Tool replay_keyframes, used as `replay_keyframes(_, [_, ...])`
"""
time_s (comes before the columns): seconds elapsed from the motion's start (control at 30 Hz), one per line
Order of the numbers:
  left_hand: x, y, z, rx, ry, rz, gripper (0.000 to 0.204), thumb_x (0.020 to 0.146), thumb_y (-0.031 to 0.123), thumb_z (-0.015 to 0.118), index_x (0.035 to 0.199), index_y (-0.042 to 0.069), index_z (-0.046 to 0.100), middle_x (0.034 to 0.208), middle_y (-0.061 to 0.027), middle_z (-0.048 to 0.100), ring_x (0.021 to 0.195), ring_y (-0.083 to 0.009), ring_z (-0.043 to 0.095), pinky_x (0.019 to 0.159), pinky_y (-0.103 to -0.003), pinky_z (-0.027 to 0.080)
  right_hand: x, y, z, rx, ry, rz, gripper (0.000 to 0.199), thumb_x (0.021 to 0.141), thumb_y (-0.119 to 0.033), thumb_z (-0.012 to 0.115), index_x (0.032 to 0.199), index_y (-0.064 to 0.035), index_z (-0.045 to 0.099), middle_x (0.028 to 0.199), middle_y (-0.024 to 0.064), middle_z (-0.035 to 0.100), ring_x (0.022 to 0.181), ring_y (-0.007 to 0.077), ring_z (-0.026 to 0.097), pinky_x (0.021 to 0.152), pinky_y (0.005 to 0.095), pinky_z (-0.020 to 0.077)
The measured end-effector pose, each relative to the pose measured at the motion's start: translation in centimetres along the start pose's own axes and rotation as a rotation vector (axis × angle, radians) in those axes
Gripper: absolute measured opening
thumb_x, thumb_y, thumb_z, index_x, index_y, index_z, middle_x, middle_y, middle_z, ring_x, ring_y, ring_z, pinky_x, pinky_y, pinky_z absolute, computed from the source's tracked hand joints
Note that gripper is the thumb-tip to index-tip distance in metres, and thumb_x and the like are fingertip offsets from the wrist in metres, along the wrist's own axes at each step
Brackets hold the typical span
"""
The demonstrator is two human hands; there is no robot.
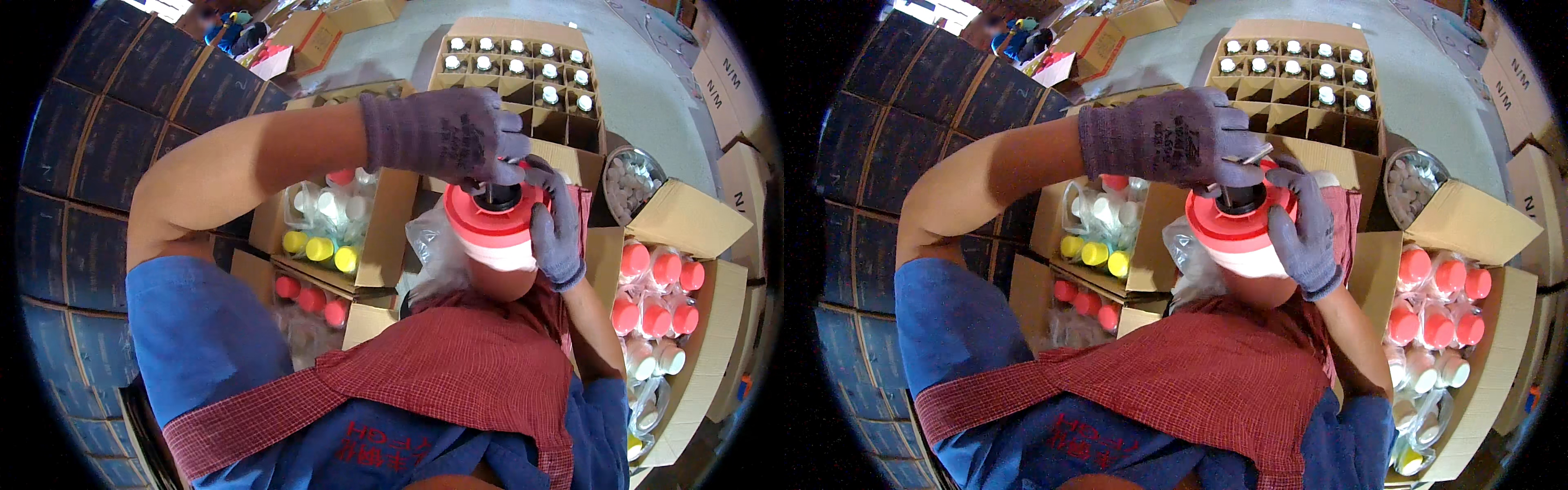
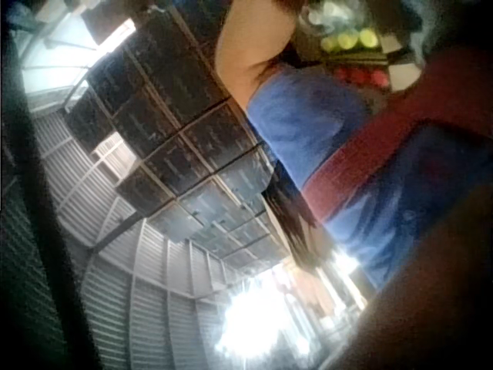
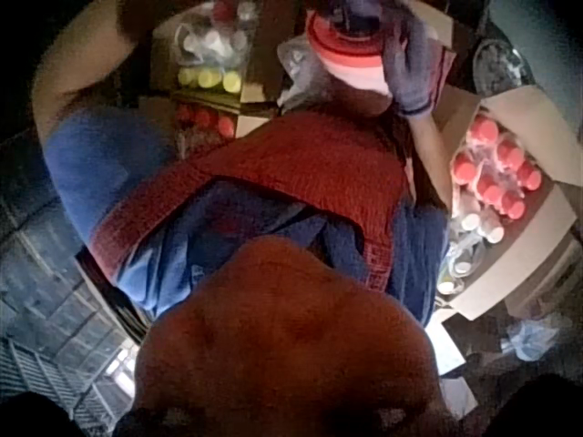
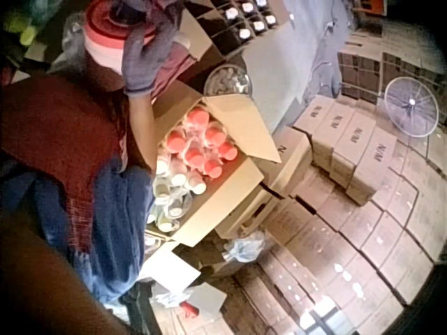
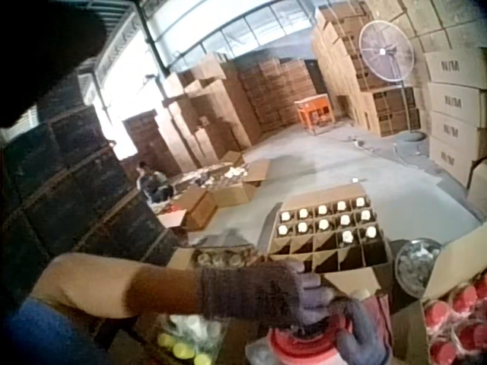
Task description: The person assembles plastic containers by inserting lids and black rubber stoppers into the openings. They handle multiple containers, including white and pink ones, and place them into cardboard boxes. The person also removes plastic wrapping from the containers during the process.
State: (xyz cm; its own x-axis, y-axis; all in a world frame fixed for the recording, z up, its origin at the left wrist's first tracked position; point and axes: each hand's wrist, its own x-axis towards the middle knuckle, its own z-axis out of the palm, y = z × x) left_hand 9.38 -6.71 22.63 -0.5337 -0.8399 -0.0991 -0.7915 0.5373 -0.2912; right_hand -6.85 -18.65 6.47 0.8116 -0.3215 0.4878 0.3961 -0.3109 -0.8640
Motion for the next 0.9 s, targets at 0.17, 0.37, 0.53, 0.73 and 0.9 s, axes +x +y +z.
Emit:
replay_keyframes(0.17, [0.4,-0.4,1.2,-0.091,0.013,0.020,0.027,0.075,0.022,0.063,0.100,0.011,0.059,0.091,-0.0044,0.061,0.066,-0.0185,0.061,0.055,-0.031,0.048,-0.2,0.5,-0.6,0.049,-0.084,0.029,0.040,0.078,-0.010,0.050,0.115,0.0030,0.053,0.125,0.0248,0.053,0.121,0.0334,0.049,0.104,0.0390,0.0342])
replay_keyframes(0.37, [-0.6,0.0,2.5,-0.159,0.041,-0.113,0.018,0.076,0.026,0.063,0.088,0.012,0.061,0.074,-0.0050,0.061,0.061,-0.0202,0.062,0.054,-0.031,0.049,0.5,-1.0,-0.3,0.064,-0.154,0.071,0.041,0.079,-0.010,0.049,0.118,0.0024,0.052,0.130,0.0270,0.050,0.125,0.0351,0.047,0.105,0.0393,0.0337])
replay_keyframes(0.53, [1.0,-0.1,3.3,-0.218,-0.011,-0.317,0.018,0.076,0.031,0.062,0.070,0.015,0.064,0.072,-0.0050,0.061,0.069,-0.0236,0.065,0.060,-0.036,0.052,0.7,0.3,-0.6,0.148,-0.104,0.157,0.037,0.082,-0.007,0.048,0.117,0.0028,0.053,0.129,0.0248,0.052,0.124,0.0334,0.049,0.104,0.0387,0.0357])
replay_keyframes(0.73, [-0.9,-5.8,7.4,-0.307,0.208,-0.416,0.021,0.077,0.032,0.069,0.076,0.011,0.064,0.067,-0.0036,0.057,0.059,-0.0198,0.060,0.052,-0.033,0.047,2.7,2.7,-1.7,0.055,-0.047,0.135,0.032,0.085,-0.005,0.046,0.115,0.0035,0.054,0.118,0.0216,0.056,0.121,0.0320,0.050,0.104,0.0388,0.0351])
replay_keyframes(0.9, [-10.1,-16.8,26.3,-1.089,0.507,-1.269,0.041,0.091,0.041,0.057,0.096,0.001,0.063,0.068,0.0001,0.057,0.052,-0.0112,0.051,0.051,-0.028,0.045,3.2,6.1,-2.2,0.086,-0.009,0.193,0.039,0.082,-0.008,0.044,0.119,0.0020,0.053,0.129,0.0251,0.048,0.125,0.0375,0.045,0.105,0.0432,0.0329])
